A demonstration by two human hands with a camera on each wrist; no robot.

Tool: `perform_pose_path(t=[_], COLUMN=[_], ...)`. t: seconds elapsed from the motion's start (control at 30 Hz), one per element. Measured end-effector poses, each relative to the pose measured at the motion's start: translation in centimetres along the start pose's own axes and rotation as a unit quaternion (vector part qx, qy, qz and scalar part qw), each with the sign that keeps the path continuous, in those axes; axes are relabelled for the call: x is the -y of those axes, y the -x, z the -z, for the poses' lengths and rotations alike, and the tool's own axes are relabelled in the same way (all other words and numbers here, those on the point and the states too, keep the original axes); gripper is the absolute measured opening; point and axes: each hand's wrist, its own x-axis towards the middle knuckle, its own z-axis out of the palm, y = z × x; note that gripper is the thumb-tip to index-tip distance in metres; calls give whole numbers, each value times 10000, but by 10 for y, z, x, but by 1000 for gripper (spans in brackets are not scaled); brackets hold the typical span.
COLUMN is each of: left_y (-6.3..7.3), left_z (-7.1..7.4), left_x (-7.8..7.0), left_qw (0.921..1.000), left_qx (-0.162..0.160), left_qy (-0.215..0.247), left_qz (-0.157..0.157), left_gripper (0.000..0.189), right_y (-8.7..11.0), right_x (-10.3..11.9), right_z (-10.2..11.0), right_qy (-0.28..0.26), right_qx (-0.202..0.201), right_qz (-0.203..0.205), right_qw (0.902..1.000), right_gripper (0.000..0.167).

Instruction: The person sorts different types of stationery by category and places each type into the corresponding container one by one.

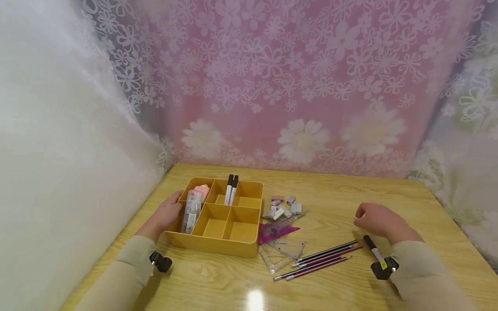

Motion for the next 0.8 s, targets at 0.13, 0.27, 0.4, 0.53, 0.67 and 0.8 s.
perform_pose_path(t=[0.13,0.27,0.4,0.53,0.67,0.8], left_y=[-1,-2,-4,-3,-3,-5], left_z=[-1,1,3,3,5,7], left_x=[0,0,0,2,0,-3], left_qw=[10000,10000,9999,9998,9999,9999], left_qx=[-32,-41,-37,63,42,-98], left_qy=[47,26,48,164,99,43], left_qz=[16,-35,-84,64,101,-12], left_gripper=[54,54,54,55,55,54], right_y=[6,9,9,8,7,6], right_x=[-8,-11,-10,-10,-13,-15], right_z=[-7,-15,-18,-19,-20,-19], right_qy=[-242,-683,-911,-835,-821,-613], right_qx=[374,718,875,1011,966,728], right_qz=[-331,-693,-837,-874,-818,-602], right_qw=[9985,9927,9884,9875,9885,9936], right_gripper=[21,26,35,37,32,24])
